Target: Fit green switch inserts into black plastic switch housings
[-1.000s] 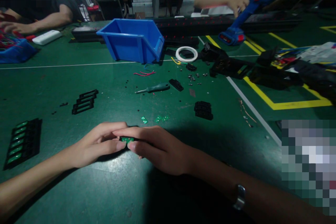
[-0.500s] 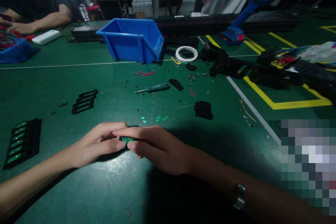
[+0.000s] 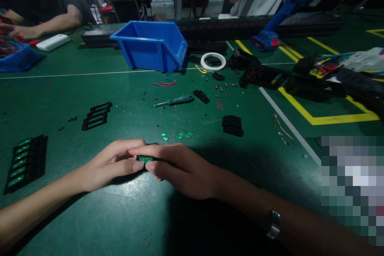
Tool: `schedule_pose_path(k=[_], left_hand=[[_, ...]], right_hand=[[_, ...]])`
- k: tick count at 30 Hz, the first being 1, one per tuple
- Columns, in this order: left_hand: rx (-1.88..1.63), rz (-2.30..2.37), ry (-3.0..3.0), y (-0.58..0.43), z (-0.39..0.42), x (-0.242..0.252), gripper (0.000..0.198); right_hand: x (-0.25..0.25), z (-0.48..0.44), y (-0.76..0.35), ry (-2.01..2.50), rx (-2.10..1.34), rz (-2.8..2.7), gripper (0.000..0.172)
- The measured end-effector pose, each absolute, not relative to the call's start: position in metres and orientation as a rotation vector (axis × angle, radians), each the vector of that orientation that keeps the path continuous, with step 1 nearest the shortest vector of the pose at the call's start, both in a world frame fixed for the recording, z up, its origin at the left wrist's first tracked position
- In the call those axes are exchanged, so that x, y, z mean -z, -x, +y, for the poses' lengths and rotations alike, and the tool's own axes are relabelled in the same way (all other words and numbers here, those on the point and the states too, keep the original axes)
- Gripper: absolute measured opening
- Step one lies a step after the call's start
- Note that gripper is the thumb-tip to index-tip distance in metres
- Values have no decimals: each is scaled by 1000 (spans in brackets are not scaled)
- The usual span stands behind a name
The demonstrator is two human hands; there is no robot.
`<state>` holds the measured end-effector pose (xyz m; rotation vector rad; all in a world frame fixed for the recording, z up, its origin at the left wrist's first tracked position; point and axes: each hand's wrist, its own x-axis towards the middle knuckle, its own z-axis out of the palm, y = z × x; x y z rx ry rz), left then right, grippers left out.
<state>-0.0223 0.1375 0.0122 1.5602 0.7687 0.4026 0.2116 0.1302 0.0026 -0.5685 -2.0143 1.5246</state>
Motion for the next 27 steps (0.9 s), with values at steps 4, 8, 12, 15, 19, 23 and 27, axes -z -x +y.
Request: schedule_pose_path(k=[4, 8, 12, 15, 19, 23, 27], left_hand=[[-398, 773, -1565, 23, 137, -12, 27], [-399, 768, -1576, 24, 136, -10, 28], [-410, 772, -1601, 24, 134, -9, 26], [-430, 761, -1615, 23, 135, -9, 26], [-443, 756, -1626, 23, 135, -9, 26], [-455, 749, -1636, 23, 135, -9, 25], [-452, 760, -1642, 23, 135, -9, 25]], right_hand=[[-3, 131, -211, 526, -1487, -2015, 42], [-5, 131, -211, 529, -1509, -2008, 41], [-4, 130, -211, 549, -1498, -2011, 40], [-3, 130, -211, 557, -1485, -2013, 40], [-2, 130, -211, 556, -1487, -2017, 41], [-1, 130, -211, 544, -1472, -2019, 41], [-2, 131, -211, 545, -1463, -2032, 41]])
